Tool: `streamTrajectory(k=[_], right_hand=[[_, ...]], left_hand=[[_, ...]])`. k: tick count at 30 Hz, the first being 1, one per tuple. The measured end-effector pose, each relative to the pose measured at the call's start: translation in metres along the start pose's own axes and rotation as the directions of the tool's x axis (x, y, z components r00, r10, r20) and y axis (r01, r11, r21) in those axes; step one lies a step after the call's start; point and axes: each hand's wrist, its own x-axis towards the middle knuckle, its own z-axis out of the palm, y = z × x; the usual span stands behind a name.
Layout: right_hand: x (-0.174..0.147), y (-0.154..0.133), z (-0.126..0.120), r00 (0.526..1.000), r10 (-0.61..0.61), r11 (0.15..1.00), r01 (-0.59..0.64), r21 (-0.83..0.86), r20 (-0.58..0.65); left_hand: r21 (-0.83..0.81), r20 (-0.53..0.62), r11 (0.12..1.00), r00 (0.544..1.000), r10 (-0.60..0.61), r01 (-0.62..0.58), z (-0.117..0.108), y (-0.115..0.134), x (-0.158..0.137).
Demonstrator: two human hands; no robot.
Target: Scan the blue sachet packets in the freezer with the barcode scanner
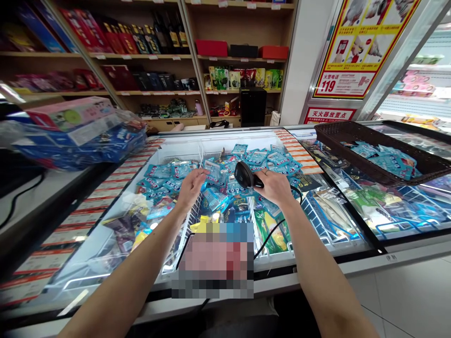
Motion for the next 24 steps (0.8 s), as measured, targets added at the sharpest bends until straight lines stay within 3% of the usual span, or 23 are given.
streamTrajectory(k=[4, 10, 24], right_hand=[[-0.001, -0.003, 0.0, 0.998, -0.058, 0.998, 0.059, 0.012, -0.032], [-0.001, -0.011, -0.002, 0.988, -0.148, 0.989, 0.149, 0.019, -0.047], [-0.001, -0.016, 0.0, 0.988, -0.153, 0.988, 0.153, 0.022, -0.025]], left_hand=[[-0.028, -0.075, 0.999, 0.996, -0.047, 0.045, 0.006, -0.01, 0.004], [-0.154, -0.02, 0.987, 0.998, -0.052, 0.048, 0.011, -0.019, 0.005], [-0.163, -0.058, 0.982, 0.992, -0.109, 0.098, 0.011, -0.021, 0.005]])
